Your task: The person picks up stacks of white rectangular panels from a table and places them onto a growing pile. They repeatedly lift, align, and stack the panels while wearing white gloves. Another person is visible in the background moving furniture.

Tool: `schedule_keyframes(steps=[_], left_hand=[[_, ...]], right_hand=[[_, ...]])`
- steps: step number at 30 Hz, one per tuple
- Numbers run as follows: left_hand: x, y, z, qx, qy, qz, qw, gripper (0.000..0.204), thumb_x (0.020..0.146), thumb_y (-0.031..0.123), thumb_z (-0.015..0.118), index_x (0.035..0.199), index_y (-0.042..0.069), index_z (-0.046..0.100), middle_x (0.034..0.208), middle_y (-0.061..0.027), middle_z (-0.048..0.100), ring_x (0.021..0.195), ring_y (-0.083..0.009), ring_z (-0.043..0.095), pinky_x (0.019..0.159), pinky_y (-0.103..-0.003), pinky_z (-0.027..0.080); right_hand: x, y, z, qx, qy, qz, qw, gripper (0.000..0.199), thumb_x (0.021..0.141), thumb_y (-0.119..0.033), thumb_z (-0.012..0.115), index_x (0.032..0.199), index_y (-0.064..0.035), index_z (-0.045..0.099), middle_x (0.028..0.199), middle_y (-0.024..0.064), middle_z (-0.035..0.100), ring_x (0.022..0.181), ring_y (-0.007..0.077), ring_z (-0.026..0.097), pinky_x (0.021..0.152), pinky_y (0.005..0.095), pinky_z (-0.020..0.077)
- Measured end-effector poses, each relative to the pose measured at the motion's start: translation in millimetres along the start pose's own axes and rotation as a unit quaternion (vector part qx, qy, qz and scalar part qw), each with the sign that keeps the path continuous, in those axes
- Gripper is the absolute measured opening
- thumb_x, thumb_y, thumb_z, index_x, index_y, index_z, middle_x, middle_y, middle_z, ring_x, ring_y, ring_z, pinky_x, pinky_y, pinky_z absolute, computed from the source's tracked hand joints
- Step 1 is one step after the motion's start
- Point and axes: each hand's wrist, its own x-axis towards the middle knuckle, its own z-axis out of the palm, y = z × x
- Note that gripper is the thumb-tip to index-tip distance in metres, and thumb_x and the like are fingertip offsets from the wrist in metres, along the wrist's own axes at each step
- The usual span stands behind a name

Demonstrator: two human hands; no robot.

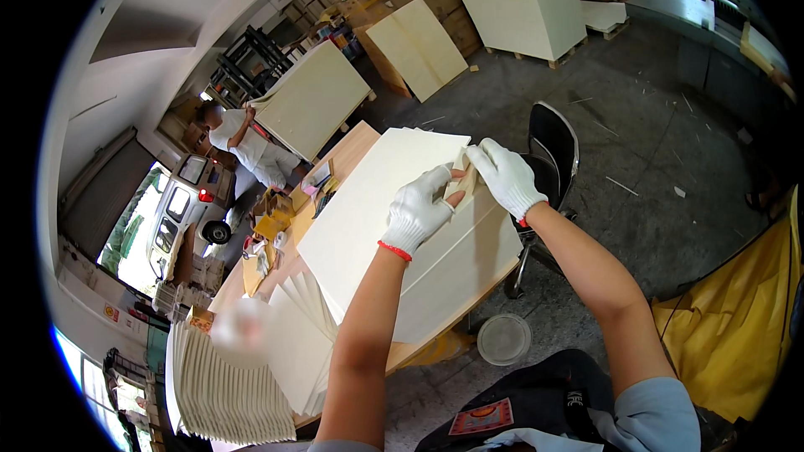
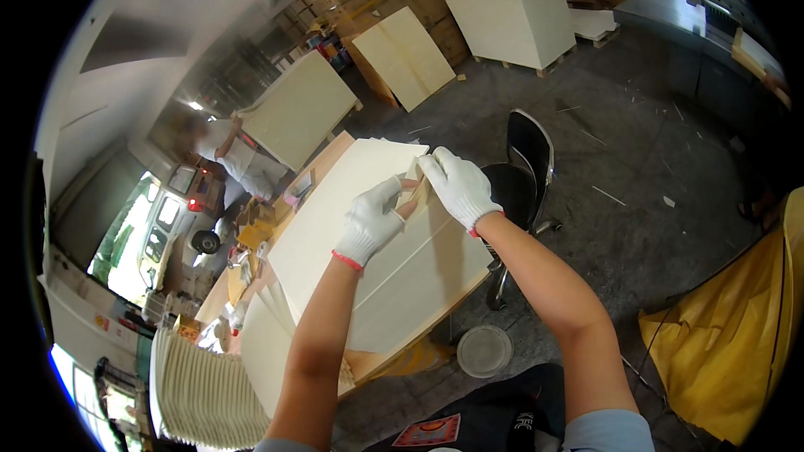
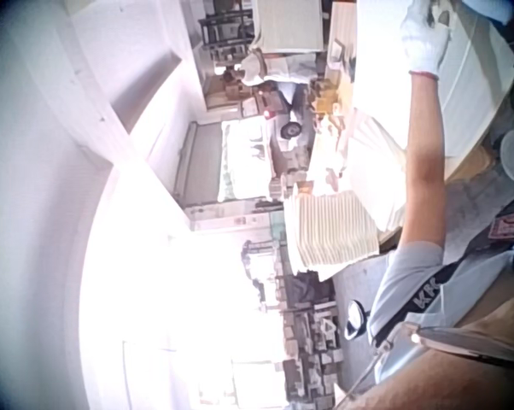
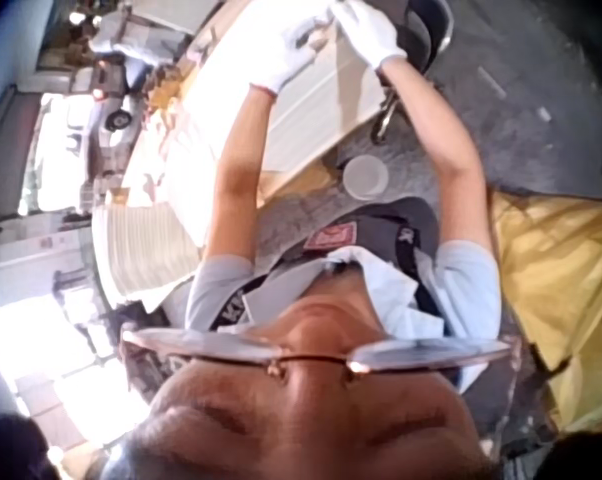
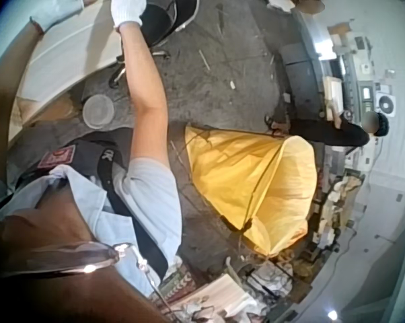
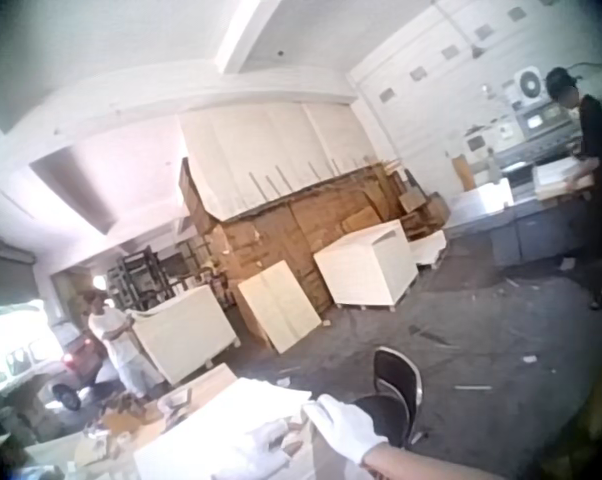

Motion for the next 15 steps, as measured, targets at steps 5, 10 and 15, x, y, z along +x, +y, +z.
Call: schedule_keyframes(steps=[5,10,15], left_hand=[[0,3,-4,-0.019,-0.035,-0.031,0.999,0.04,0.09,0.029,0.078,0.128,0.021,0.071,0.111,-0.0131,0.075,0.099,-0.0335,0.072,0.088,-0.041,0.056],[-2,3,1,-0.036,0.031,0.011,0.999,0.032,0.095,0.015,0.068,0.127,0.015,0.073,0.093,-0.0142,0.073,0.084,-0.0246,0.072,0.082,-0.038,0.056],[0,-6,-1,-0.014,-0.006,0.014,1.0,0.03,0.097,0.022,0.065,0.127,0.02,0.072,0.11,-0.0119,0.074,0.098,-0.0334,0.072,0.088,-0.04,0.057]], right_hand=[[0,2,-1,-0.011,0.001,-0.005,1.0,0.051,0.107,-0.054,0.043,0.102,-0.0075,0.062,0.09,0.0257,0.072,0.09,0.0464,0.068,0.079,0.0574,0.0487],[-4,-3,-3,0.008,0.004,-0.009,1.0,0.051,0.107,-0.055,0.043,0.102,-0.0079,0.061,0.089,0.0249,0.072,0.09,0.0462,0.068,0.078,0.057,0.0486],[-4,-2,-1,-0.004,-0.001,0.004,1.0,0.048,0.107,-0.054,0.045,0.104,-0.0081,0.061,0.09,0.0244,0.072,0.09,0.0457,0.068,0.078,0.0566,0.0487]])
